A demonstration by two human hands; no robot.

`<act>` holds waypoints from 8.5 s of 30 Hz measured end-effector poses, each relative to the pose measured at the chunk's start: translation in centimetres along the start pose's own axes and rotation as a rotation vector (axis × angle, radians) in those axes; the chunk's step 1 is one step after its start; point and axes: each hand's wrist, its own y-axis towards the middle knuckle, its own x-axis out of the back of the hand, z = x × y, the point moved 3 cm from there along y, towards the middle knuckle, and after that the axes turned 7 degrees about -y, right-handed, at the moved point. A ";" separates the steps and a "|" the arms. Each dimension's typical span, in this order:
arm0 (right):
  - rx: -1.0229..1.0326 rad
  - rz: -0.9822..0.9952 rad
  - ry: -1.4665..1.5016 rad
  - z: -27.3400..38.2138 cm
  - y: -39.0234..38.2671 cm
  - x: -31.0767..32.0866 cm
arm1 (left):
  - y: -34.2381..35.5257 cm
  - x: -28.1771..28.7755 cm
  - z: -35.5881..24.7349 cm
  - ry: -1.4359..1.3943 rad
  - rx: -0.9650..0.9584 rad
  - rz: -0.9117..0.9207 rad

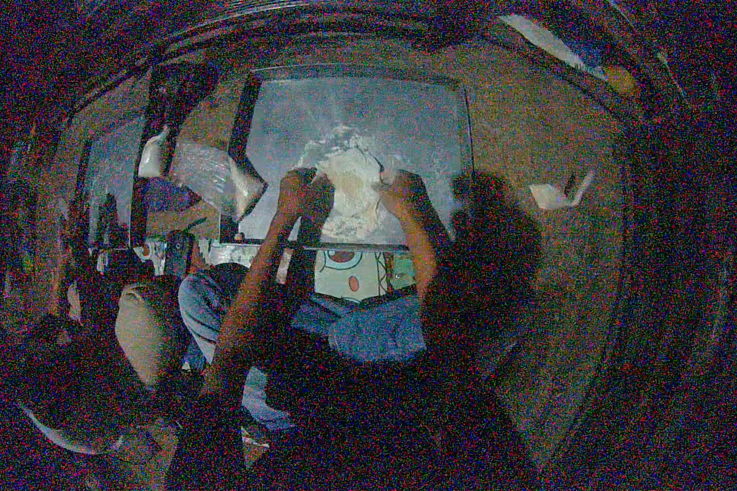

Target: The person kneads a piece of dough by hand on a metal tray, turning and pressing it repeatedly, and occasionally sprinkling flour from a cup.

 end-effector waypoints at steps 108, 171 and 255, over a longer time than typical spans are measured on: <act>0.207 0.106 0.176 2.9 -1.7 3.0 | -3.0 2.9 -7.1 -0.058 -0.400 0.284; 0.422 -0.138 -0.308 7.2 -4.4 1.1 | -3.8 0.5 -9.0 0.177 -0.165 0.093; 0.422 -0.320 -0.254 7.4 -4.7 -1.9 | -5.0 1.0 -8.4 0.265 -0.210 0.035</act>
